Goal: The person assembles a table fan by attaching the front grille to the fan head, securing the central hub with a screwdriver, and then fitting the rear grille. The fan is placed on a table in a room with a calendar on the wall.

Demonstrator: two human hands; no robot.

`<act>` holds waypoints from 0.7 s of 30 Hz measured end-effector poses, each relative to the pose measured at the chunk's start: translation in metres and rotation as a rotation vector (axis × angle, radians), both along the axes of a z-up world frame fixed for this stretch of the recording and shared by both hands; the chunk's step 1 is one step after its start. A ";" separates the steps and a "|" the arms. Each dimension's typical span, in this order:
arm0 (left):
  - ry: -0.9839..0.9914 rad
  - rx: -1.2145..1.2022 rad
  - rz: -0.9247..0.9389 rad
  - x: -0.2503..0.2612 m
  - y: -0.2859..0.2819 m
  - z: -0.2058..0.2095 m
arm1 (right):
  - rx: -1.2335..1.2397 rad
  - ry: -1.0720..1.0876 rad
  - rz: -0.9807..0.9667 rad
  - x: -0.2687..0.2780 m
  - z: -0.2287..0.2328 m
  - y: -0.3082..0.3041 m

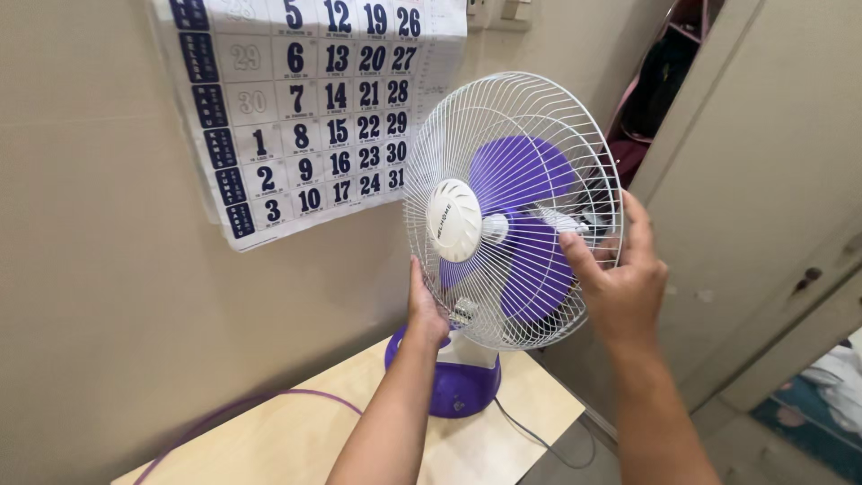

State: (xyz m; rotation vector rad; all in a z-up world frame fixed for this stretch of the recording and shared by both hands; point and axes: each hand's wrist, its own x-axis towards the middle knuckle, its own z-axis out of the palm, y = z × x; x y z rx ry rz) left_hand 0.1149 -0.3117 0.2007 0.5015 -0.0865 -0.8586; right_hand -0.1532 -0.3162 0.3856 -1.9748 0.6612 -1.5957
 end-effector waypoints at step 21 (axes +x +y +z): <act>-0.453 0.112 -0.087 0.109 -0.037 0.027 | -0.109 0.123 -0.494 0.017 -0.070 -0.005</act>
